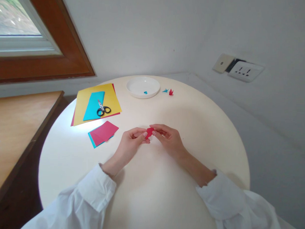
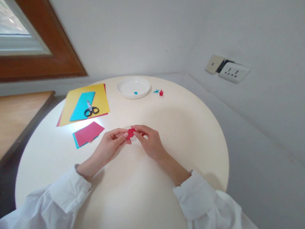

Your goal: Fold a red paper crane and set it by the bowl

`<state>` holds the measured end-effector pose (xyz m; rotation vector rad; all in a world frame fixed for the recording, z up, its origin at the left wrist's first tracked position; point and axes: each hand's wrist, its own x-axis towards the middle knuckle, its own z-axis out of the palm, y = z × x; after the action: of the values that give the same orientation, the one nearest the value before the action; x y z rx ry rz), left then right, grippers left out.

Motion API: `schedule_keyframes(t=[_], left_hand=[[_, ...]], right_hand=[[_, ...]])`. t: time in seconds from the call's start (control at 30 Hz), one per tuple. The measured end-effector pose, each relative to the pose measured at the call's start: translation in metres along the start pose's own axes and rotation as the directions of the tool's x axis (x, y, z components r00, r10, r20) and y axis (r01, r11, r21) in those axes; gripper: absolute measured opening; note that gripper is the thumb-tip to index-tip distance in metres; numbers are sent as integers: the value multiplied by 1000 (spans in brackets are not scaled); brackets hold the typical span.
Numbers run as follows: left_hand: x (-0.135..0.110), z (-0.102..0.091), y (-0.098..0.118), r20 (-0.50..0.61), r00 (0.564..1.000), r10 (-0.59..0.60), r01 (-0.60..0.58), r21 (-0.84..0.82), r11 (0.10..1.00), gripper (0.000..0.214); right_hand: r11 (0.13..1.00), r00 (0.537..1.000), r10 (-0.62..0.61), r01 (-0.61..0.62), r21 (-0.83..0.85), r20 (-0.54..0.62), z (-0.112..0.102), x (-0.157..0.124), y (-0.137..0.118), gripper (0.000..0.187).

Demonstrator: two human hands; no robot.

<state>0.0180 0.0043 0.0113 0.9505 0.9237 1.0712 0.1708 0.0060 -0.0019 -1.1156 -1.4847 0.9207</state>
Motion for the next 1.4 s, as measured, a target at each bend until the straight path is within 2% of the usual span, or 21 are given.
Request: schedule_keyframes(t=[0.3, 0.47, 0.6, 0.77, 0.83, 0.97, 1.17, 1.4], left_hand=[[1, -1, 0, -15, 1000, -13, 13, -8, 1000, 22], [0, -1, -1, 50, 997, -54, 52, 31, 998, 21], [1, -3, -3, 15, 1000, -22, 20, 101, 995, 20], [2, -2, 0, -41, 998, 50, -38, 245, 969, 20], [2, -1, 1, -46, 997, 62, -44, 313, 949, 21], [2, -1, 0, -27, 998, 53, -38, 398, 917, 23], [2, -3, -4, 71, 996, 47, -77, 514, 854, 33], [-2, -2, -3, 75, 995, 68, -99, 580, 808, 31]], right_hand=[[999, 999, -37, 36, -20, -27, 0, 0, 0, 14], [1000, 996, -23, 23, -2, -81, 0, 0, 0, 14], [1000, 996, -10, 12, 21, -86, 0, 0, 1, 15], [997, 998, 46, -42, 64, -52, 1, 1, 2, 26], [995, 997, 69, -65, 71, -45, 1, 3, 1, 21], [994, 997, 70, -67, 89, -34, 2, 4, -1, 10], [995, 996, 65, -59, 78, -67, 2, 3, -2, 11], [991, 994, 107, -105, 83, -20, 2, 4, -4, 12]])
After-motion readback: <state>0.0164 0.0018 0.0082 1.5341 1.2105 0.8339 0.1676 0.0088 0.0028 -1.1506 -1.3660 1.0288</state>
